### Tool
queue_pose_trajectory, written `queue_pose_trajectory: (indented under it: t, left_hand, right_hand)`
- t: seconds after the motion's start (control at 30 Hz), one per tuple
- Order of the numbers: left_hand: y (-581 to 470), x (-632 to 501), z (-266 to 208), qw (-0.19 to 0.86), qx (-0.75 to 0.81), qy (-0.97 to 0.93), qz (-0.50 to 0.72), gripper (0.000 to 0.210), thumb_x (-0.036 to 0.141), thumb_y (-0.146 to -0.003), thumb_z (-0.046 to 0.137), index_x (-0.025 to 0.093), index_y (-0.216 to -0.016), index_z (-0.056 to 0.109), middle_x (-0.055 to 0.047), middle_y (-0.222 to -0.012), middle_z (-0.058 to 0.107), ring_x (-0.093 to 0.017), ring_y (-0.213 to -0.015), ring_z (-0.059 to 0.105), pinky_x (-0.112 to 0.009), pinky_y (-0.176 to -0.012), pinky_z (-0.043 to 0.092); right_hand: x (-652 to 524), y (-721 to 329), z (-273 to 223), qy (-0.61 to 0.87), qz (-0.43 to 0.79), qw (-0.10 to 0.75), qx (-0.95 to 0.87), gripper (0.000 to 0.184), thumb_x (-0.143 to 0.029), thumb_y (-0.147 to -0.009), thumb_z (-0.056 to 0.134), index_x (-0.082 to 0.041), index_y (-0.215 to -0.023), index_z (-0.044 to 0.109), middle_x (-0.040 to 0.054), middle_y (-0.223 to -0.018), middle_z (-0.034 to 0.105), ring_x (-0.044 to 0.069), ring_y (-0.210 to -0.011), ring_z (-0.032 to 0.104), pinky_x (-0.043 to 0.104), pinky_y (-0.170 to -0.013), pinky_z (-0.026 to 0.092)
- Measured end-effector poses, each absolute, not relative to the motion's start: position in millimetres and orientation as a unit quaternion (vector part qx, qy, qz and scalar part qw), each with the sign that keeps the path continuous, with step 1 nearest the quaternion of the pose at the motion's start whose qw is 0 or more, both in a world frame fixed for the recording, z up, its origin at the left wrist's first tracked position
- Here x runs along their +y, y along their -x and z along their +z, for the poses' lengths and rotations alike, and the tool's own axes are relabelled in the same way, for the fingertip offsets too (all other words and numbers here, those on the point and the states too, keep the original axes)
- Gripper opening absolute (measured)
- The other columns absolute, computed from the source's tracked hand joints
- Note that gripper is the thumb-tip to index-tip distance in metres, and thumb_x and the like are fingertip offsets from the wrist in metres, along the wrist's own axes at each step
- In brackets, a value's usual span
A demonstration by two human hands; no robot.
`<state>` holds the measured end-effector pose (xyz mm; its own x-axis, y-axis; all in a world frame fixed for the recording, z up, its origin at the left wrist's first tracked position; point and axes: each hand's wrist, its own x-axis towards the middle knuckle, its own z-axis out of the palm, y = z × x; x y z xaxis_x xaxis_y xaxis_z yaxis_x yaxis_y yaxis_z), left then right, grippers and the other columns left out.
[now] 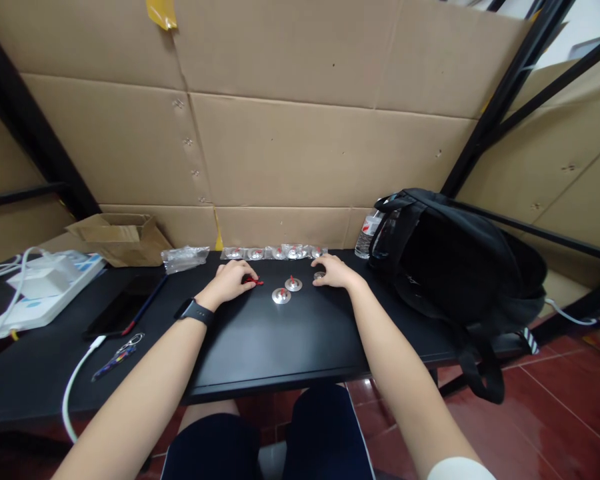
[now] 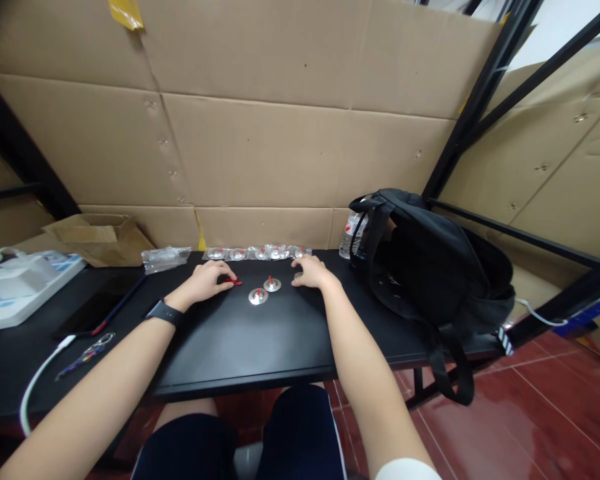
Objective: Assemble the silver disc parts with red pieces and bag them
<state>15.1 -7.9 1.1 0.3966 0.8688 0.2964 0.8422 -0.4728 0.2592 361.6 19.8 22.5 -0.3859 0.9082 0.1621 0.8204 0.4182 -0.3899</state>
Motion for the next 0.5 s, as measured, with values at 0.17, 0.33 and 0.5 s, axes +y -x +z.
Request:
queue_pose_trajectory:
  t: [0.17, 0.33, 0.5]
  left_hand:
    - [-31.3, -15.2, 3.7, 0.046, 0.471, -0.856, 0.21, 0.027, 0.038, -0.084, 0.063, 0.033, -0.109, 0.073, -0.006, -0.119, 0.067, -0.032, -0.116, 0.055, -0.048, -0.097, 0.04]
    - [-3.6, -6.9, 5.7, -0.03, 0.607, -0.758, 0.234, 0.039, 0.037, -0.089, 0.055, 0.028, -0.126, 0.065, -0.014, -0.137, 0.058, -0.038, -0.127, 0.048, -0.056, -0.1, 0.036]
    - [61.8, 0.3, -2.3, -0.059, 0.718, -0.641, 0.265, 0.042, 0.027, -0.088, 0.056, 0.024, -0.129, 0.062, -0.017, -0.149, 0.049, -0.043, -0.131, 0.042, -0.061, -0.099, 0.033]
  right_hand:
    - [26.8, -371.5, 16.2, 0.484, 0.156, 0.191, -0.84, 0.051, -0.028, -0.063, 0.088, -0.026, -0.112, 0.074, 0.0072, -0.118, 0.07, 0.028, -0.112, 0.062, 0.039, -0.1, 0.045]
    - [28.7, -363.6, 12.9, 0.463, 0.176, 0.164, -0.853, 0.047, -0.028, -0.07, 0.082, -0.021, -0.115, 0.074, 0.0089, -0.113, 0.073, 0.026, -0.102, 0.068, 0.035, -0.093, 0.05]
    - [28.3, -363.7, 14.0, 0.466, 0.176, 0.15, -0.854, 0.045, -0.028, -0.073, 0.082, -0.019, -0.115, 0.074, 0.0095, -0.113, 0.074, 0.025, -0.104, 0.068, 0.033, -0.097, 0.049]
